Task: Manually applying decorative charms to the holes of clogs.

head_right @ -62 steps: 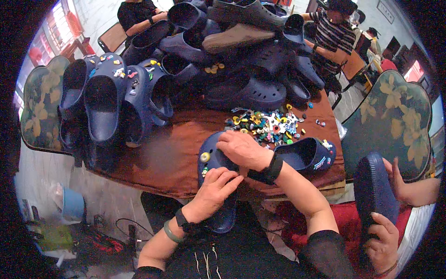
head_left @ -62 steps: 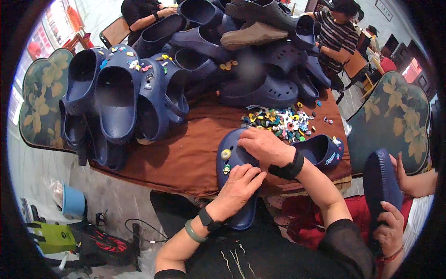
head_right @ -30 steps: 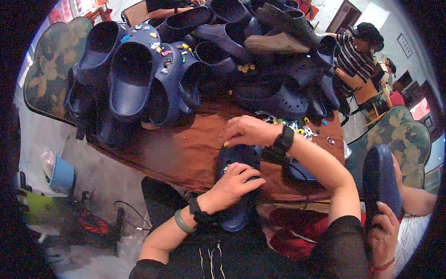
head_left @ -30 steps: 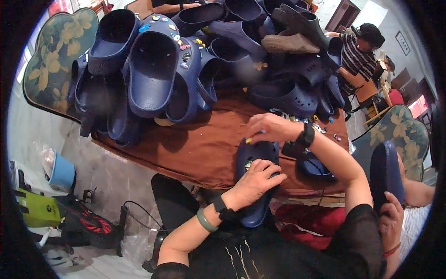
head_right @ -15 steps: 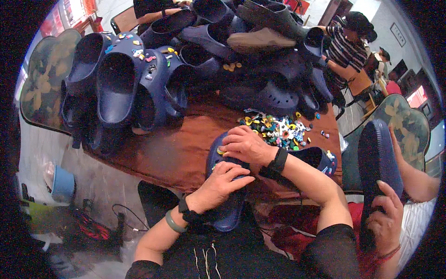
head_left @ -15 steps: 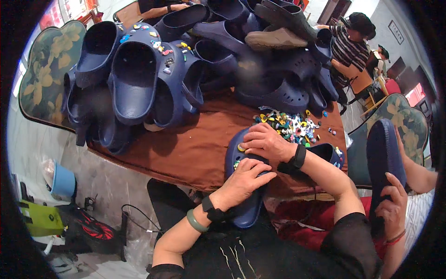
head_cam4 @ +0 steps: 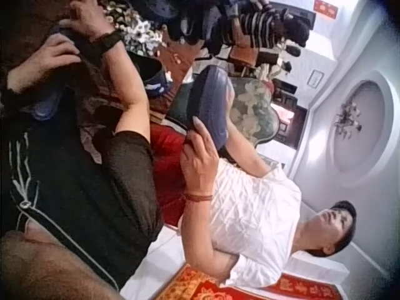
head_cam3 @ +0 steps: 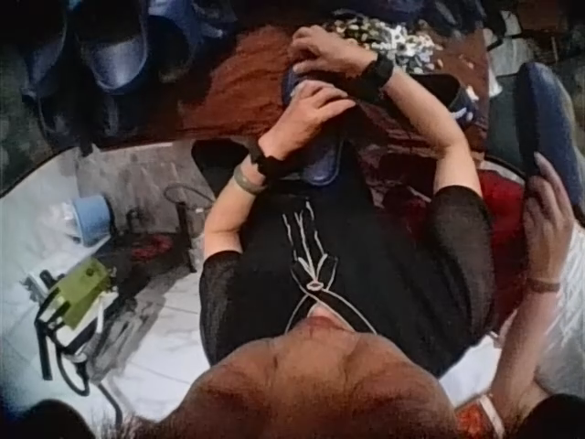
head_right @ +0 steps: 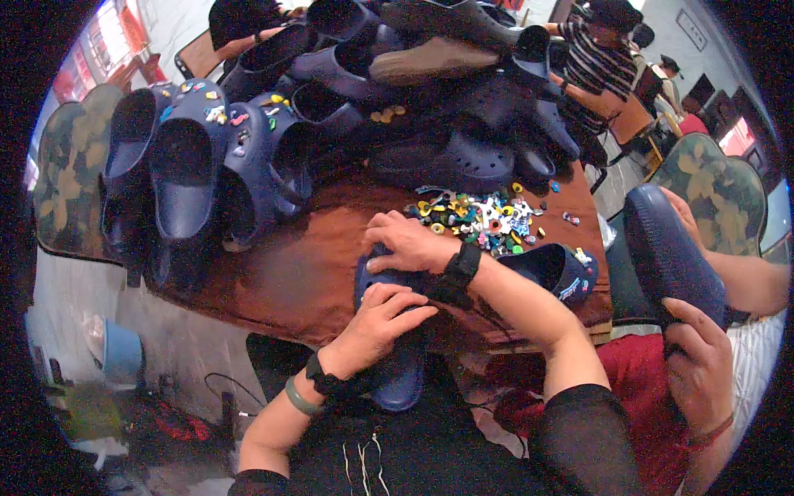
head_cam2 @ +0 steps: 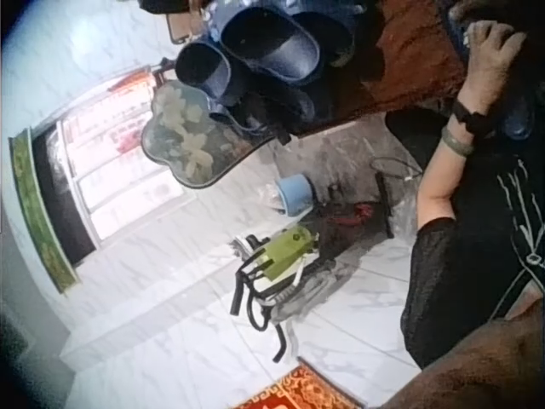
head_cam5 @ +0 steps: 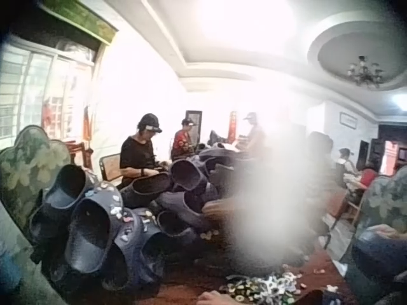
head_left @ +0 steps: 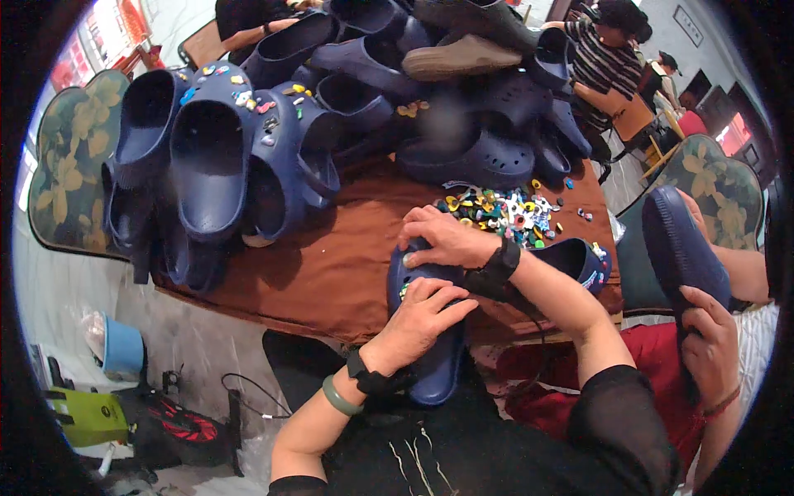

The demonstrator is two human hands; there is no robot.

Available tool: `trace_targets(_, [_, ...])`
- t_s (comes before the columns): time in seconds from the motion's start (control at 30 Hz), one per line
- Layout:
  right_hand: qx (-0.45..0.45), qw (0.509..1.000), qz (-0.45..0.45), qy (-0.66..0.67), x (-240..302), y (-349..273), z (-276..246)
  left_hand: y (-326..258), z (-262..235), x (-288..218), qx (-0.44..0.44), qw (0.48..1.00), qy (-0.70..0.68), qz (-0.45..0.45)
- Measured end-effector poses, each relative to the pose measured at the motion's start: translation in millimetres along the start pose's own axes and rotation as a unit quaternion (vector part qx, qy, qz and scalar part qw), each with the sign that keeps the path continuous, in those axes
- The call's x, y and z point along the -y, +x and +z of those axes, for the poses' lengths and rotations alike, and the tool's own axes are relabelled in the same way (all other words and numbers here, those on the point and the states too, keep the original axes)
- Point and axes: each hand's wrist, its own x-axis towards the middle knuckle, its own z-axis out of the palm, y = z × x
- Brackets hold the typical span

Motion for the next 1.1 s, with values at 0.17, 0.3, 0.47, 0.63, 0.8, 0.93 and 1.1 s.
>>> trace_targets(0.17, [-0.076, 0.996, -0.033, -0.031, 4, -5, 9, -3, -5, -5, 0.012, 1.0, 0.014, -0.009])
trace_targets(0.3, [-0.183, 0.982, -0.026, 0.035, -25, -27, -9, -5, -21, -6, 0.029, 0.998, 0.035, -0.032])
trace_targets(0.47, [-0.195, 0.955, 0.173, -0.14, -78, -74, -53, -2, -30, -5, 0.012, 0.996, 0.062, -0.055])
trace_targets(0.63, [-0.125, 0.97, 0.125, -0.169, -87, -62, -41, -1, -28, -4, 0.071, 0.993, 0.074, -0.05])
trace_targets(0.8, [-0.095, 0.958, 0.08, -0.257, -96, -64, -39, -5, -34, -48, 0.106, 0.983, 0.111, -0.105])
trace_targets(0.93, [-0.089, 0.95, 0.065, -0.292, -99, -61, -37, -23, -17, -53, 0.146, 0.965, 0.141, -0.164])
trace_targets(1.1, [-0.044, 0.948, 0.099, -0.3, -90, -55, -40, -31, -10, -48, 0.125, 0.963, 0.192, -0.144])
